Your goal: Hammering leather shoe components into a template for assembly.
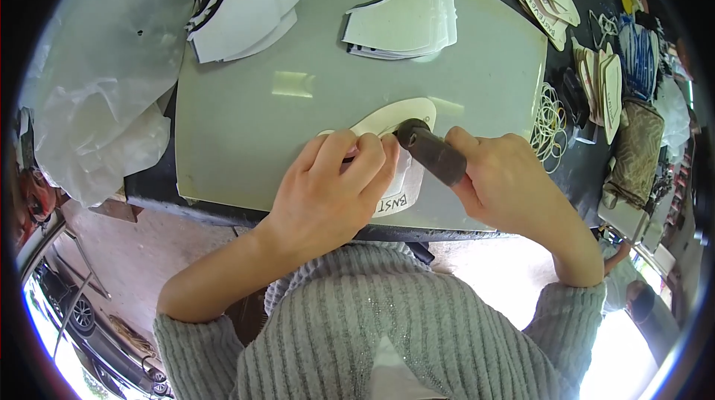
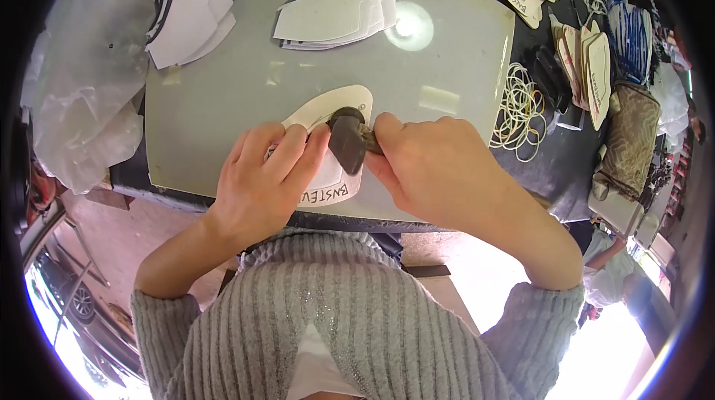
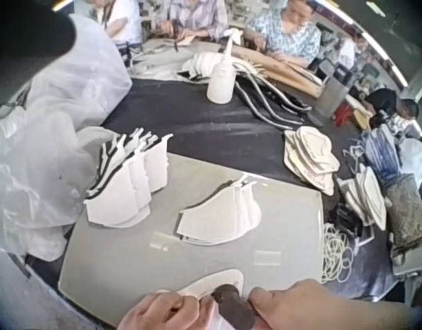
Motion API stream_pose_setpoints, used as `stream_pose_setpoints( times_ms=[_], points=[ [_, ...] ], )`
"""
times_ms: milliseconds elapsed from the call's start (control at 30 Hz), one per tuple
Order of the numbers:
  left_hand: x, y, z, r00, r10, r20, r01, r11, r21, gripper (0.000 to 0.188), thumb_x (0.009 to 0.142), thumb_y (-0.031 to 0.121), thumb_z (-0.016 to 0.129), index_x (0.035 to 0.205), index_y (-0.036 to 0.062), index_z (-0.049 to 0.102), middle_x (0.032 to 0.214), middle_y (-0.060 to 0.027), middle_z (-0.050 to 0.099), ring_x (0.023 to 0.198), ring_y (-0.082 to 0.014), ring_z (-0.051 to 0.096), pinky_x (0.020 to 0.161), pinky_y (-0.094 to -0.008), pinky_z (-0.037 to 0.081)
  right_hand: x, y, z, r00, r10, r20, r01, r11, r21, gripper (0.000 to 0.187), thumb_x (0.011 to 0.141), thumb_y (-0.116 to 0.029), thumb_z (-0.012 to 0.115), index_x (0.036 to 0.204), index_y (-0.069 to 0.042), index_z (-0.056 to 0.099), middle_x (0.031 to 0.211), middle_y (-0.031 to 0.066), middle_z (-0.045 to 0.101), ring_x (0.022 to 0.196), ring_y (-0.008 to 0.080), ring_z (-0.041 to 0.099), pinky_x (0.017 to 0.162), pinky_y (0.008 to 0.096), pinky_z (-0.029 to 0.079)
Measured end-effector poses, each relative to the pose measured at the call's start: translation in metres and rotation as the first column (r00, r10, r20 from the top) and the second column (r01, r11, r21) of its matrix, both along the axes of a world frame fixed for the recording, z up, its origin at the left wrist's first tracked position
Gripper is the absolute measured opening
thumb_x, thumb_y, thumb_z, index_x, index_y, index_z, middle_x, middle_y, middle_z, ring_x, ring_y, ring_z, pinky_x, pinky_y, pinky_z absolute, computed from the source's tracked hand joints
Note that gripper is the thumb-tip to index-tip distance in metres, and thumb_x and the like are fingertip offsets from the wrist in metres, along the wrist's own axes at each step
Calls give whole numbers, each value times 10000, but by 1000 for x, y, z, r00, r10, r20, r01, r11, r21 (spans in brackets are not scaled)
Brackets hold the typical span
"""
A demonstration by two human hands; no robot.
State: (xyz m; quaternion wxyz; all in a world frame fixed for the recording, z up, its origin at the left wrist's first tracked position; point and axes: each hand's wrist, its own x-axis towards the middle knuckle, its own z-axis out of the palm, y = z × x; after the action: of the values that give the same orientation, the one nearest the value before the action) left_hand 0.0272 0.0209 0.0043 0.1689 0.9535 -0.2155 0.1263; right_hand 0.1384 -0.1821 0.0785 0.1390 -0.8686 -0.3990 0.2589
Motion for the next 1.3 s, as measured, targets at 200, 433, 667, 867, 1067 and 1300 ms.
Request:
stream_pose_setpoints(
  times_ms=[200, 433, 667, 867, 1067, 1300],
  points=[
    [0, 2, 0, 1000, 5, -9, -5, 999, -34, 458, 706, 89, 648, 1156, 6, 656, 1056, -61, 568, 893, -228, 564, 742, -340, 506, 6, 0, 5, 991, -131, -37, 135, 981, 136, 244, 938, -229, 602, 852, -12, 534, 565, 160, 557, 571, 381, 611, 505, 455, 466],
    [15, 3, 0, 987, 51, -152, -112, 899, -422, 371, 731, 20, 732, 1097, 22, 674, 866, -70, 592, 768, -260, 573, 693, -360, 476, -9, -9, -26, 990, -137, -14, 138, 989, 54, 251, 939, -210, 594, 833, 2, 512, 590, 178, 577, 570, 398, 602, 522, 491, 455],
    [35, -2, 15, 980, 11, -200, -90, 916, -390, 182, 771, 91, 761, 901, 44, 643, 782, -88, 587, 687, -286, 555, 594, -391, 434, -9, -11, -9, 981, -194, 19, 195, 978, -68, 296, 956, -280, 556, 855, -3, 541, 642, 202, 626, 603, 417, 635, 540, 497, 491],
    [51, 12, 19, 877, 68, -475, -218, 938, -268, 117, 794, 142, 695, 789, 50, 624, 724, -133, 621, 683, -329, 631, 625, -433, 497, -4, 3, -31, 973, -194, -126, 209, 971, 115, 380, 988, -365, 515, 993, 11, 571, 702, 227, 650, 663, 442, 648, 618, 539, 510],
    [44, -24, 19, 981, 50, -187, -53, 999, -9, 137, 805, 138, 673, 872, 39, 606, 819, -116, 601, 755, -311, 614, 697, -424, 484, -13, -17, -21, 965, -253, -62, 259, 960, 107, 414, 1011, -387, 483, 943, 10, 578, 722, 222, 655, 694, 433, 653, 646, 527, 515],
    [22, -16, 1, 998, -57, 13, 56, 993, 106, 129, 795, 88, 656, 894, 23, 603, 852, -117, 556, 820, -296, 572, 708, -409, 472, -33, -13, -29, 972, -236, 17, 232, 965, 122, 380, 995, -381, 508, 956, -11, 589, 745, 206, 669, 720, 428, 664, 662, 527, 518]
  ],
)
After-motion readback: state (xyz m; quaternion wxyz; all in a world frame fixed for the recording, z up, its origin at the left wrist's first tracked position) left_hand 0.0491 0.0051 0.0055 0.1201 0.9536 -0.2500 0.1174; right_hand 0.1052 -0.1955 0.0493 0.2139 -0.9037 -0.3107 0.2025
